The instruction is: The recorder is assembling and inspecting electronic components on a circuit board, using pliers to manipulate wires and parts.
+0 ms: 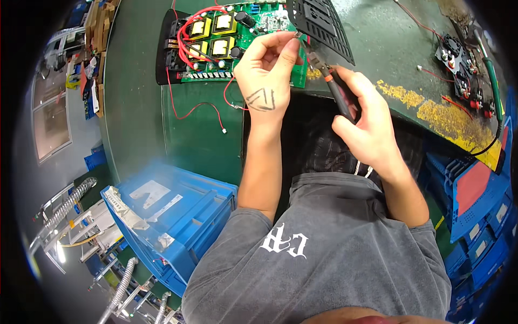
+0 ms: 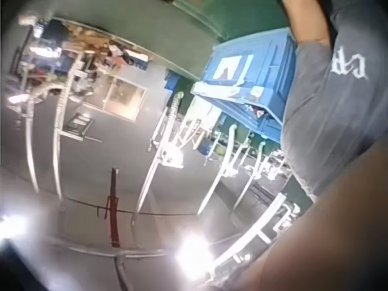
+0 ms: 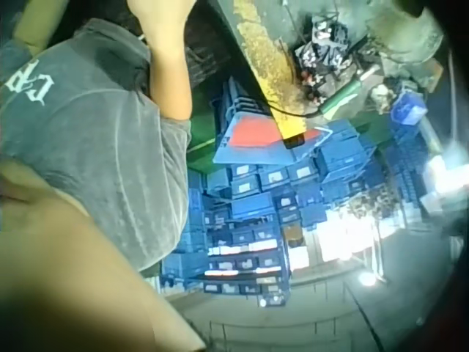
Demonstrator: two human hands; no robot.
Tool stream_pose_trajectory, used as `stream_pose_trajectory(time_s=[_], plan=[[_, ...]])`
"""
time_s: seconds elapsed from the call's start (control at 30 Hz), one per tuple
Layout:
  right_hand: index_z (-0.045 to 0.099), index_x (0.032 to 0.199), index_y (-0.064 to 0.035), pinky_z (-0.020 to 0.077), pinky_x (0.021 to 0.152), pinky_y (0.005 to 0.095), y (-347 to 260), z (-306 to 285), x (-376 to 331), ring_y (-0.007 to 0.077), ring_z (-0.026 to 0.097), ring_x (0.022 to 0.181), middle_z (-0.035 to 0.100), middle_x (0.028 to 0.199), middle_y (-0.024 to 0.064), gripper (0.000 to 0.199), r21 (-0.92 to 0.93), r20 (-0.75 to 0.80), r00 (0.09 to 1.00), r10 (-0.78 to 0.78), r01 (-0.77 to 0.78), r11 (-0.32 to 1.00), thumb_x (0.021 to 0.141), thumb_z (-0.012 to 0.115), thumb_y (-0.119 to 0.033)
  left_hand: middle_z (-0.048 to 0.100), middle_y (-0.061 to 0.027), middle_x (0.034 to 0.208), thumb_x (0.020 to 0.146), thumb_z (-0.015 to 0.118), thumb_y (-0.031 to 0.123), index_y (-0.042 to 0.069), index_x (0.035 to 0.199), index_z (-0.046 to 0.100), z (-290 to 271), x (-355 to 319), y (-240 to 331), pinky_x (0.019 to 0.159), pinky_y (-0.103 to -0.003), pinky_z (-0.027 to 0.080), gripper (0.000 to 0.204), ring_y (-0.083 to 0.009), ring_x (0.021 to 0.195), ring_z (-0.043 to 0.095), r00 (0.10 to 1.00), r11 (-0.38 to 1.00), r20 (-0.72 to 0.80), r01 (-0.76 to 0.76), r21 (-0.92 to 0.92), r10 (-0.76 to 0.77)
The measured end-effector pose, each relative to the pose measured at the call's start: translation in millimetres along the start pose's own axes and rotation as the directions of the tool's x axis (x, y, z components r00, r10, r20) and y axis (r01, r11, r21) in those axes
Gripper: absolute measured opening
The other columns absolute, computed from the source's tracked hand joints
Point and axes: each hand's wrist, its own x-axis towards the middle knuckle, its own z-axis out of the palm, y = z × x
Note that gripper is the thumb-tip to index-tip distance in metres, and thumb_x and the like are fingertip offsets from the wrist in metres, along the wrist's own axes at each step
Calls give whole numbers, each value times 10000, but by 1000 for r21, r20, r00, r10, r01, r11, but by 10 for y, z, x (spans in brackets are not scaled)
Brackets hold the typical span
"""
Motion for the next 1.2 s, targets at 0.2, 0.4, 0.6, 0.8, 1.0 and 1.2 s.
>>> stream_pose_trajectory(time_s=[0.2, 0.4, 0.6, 0.8, 1.0, 1.2], plan=[[562, 1343, 69, 433, 914, 241, 144, -129, 210, 161, 564, 989, 572, 1056, 86, 659, -1, 40, 999, -35, 35, 999, 688, 571, 3, 711, -39, 855, 951, 730, 34, -39, 1067, 714, -2, 5, 17, 686, -233, 523, 138, -100, 731, 656, 998, 996, -47, 43, -82, -47], [558, 1371, 64, 429, 938, 247, 271, -160, 351, 161, 572, 1011, 565, 1097, 67, 682, 99, 88, 994, -65, 56, 993, 691, 550, 22, 706, -37, 833, 958, 722, 32, -42, 1072, 719, 1, 10, 25, 674, -215, 513, 136, -81, 726, 642, 996, 992, -59, 57, -116, -64], [581, 1361, 57, 420, 944, 234, 246, -268, 477, 158, 573, 1022, 563, 1093, 77, 695, -45, 134, 979, -155, 162, 986, 668, 533, 45, 749, -99, 931, 962, 719, 50, -50, 1129, 713, -20, 2, -13, 676, -262, 560, 195, -119, 726, 664, 998, 997, -54, 29, -76, -33], [597, 1319, 77, 412, 903, 222, 251, -370, 613, 134, 532, 969, 537, 1028, 47, 668, -31, 187, 966, -179, 188, 982, 656, 540, 19, 746, -83, 910, 954, 730, 58, -44, 1112, 725, 3, 19, -9, 673, -254, 551, 187, -116, 722, 661, 995, 995, -75, 54, -83, -61], [604, 1265, 77, 410, 925, 234, 309, -418, 705, 133, 528, 983, 534, 1033, 43, 630, 16, 245, 951, -189, 191, 981, 645, 514, 9, 748, -77, 905, 955, 732, 69, -39, 1112, 727, 35, 9, 26, 665, -243, 537, 191, -106, 718, 656, 991, 992, -89, 93, -90, -101], [591, 1150, 69, 402, 945, 235, 345, -498, 778, 153, 527, 988, 543, 1047, 59, 527, -30, 317, 934, -164, 183, 983, 638, 530, -40, 754, -84, 907, 960, 729, 82, -29, 1114, 728, 17, 6, -17, 648, -228, 512, 190, -92, 719, 647, 992, 995, -93, 74, -69, -80]])
